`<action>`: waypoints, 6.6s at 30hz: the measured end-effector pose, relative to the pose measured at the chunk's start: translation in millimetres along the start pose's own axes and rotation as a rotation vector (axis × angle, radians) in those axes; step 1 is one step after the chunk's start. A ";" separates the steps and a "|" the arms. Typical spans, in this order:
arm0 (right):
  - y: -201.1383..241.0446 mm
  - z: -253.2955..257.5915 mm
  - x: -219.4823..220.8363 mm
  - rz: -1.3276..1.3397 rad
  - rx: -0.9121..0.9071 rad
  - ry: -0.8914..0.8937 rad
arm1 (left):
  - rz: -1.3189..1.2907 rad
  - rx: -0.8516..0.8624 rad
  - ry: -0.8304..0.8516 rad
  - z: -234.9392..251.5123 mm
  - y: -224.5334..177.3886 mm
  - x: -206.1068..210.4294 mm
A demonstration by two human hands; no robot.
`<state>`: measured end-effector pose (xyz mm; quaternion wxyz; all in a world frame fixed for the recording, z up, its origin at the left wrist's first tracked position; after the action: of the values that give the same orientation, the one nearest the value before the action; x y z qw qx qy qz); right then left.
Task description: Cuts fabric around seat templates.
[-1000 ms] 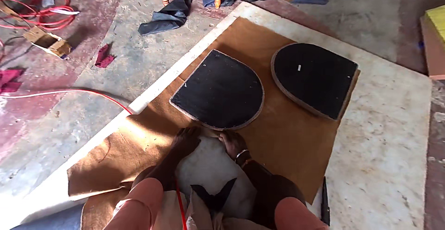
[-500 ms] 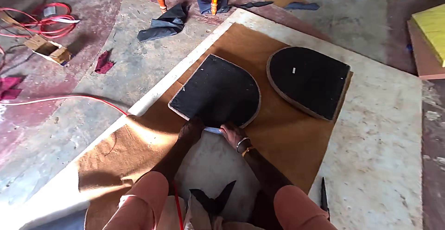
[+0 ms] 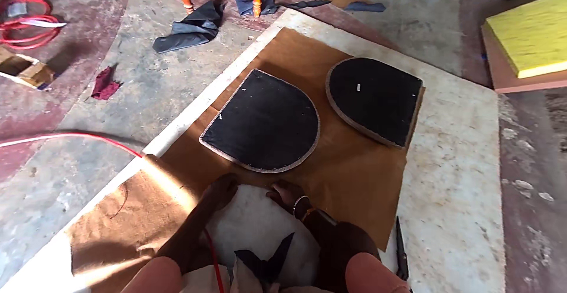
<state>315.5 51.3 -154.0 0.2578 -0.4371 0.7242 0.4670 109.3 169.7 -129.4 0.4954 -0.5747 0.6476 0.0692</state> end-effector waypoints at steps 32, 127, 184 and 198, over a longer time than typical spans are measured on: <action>-111.9 28.8 -71.6 1.252 0.416 -0.699 | -1.036 -0.304 -0.666 76.3 113.4 -87.3; 66.5 -52.0 77.9 1.647 0.924 -0.715 | 0.187 0.454 -0.343 33.5 -69.2 71.8; -199.3 -39.2 -74.6 1.289 0.693 -0.188 | 0.352 0.422 -0.495 25.4 -151.1 146.3; -245.3 5.2 -133.1 1.130 0.658 -0.101 | 0.305 0.320 -0.309 26.4 -159.7 136.4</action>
<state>594.2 63.6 -162.8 0.1268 0.1349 0.9343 0.3045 274.7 42.3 -164.3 0.6570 -0.3675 0.6460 0.1265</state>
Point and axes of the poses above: each hand's wrist, its own z-axis towards the middle knuckle, its own x-axis out of the palm, y = z × x, the point moved 8 cm from there along z, towards the middle knuckle, and after that the axes turned 1 degree about -y, right-handed, at the moved point
